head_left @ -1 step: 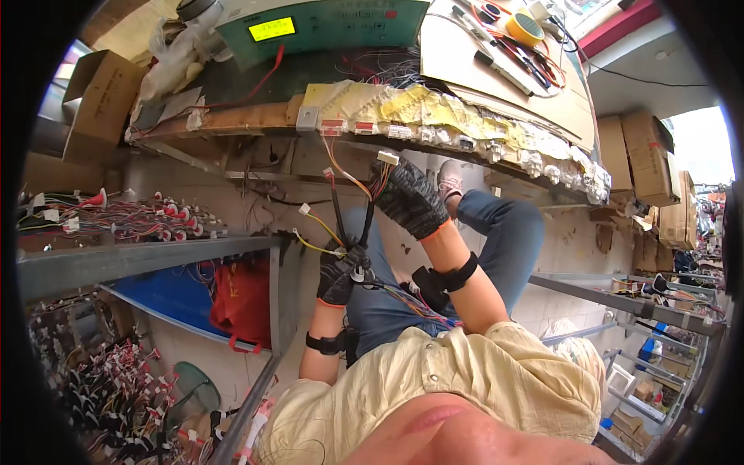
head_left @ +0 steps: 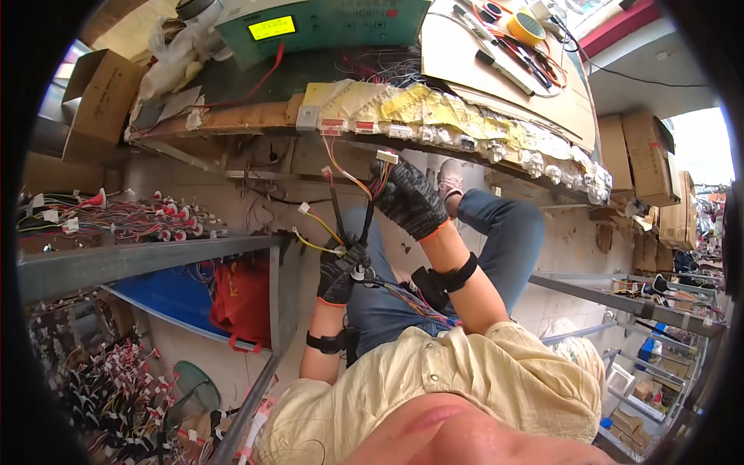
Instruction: Assembling and testing electrical wiring harnesses at a factory workstation.
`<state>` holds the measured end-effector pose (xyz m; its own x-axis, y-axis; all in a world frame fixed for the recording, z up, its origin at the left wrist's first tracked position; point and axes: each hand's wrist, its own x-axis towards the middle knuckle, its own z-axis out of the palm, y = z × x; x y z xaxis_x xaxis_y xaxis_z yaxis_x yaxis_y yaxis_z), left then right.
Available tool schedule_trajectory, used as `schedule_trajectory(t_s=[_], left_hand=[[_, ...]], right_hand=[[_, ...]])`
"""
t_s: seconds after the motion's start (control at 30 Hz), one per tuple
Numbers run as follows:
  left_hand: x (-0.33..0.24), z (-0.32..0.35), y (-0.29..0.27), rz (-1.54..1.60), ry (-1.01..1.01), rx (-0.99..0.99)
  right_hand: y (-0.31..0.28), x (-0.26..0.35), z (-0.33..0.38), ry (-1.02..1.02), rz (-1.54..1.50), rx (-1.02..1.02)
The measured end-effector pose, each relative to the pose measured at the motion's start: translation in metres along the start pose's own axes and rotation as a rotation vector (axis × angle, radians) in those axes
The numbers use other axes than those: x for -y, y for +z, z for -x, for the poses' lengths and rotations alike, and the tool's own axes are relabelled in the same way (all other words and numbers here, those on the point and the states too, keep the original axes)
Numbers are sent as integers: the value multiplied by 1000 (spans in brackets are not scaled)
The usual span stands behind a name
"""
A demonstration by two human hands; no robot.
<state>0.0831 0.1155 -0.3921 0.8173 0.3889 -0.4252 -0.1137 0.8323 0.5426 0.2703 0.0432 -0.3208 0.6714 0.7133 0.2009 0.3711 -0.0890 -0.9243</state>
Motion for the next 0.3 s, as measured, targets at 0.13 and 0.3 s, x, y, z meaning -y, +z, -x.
schedule_trajectory(t_s=[0.13, 0.3], left_hand=[[-3, -2, 2, -39, 48, -17], [1, -7, -5, -193, 145, -114]], right_hand=[[6, 6, -1, 531, -1670, 175], [10, 25, -16, 413, -654, -16]])
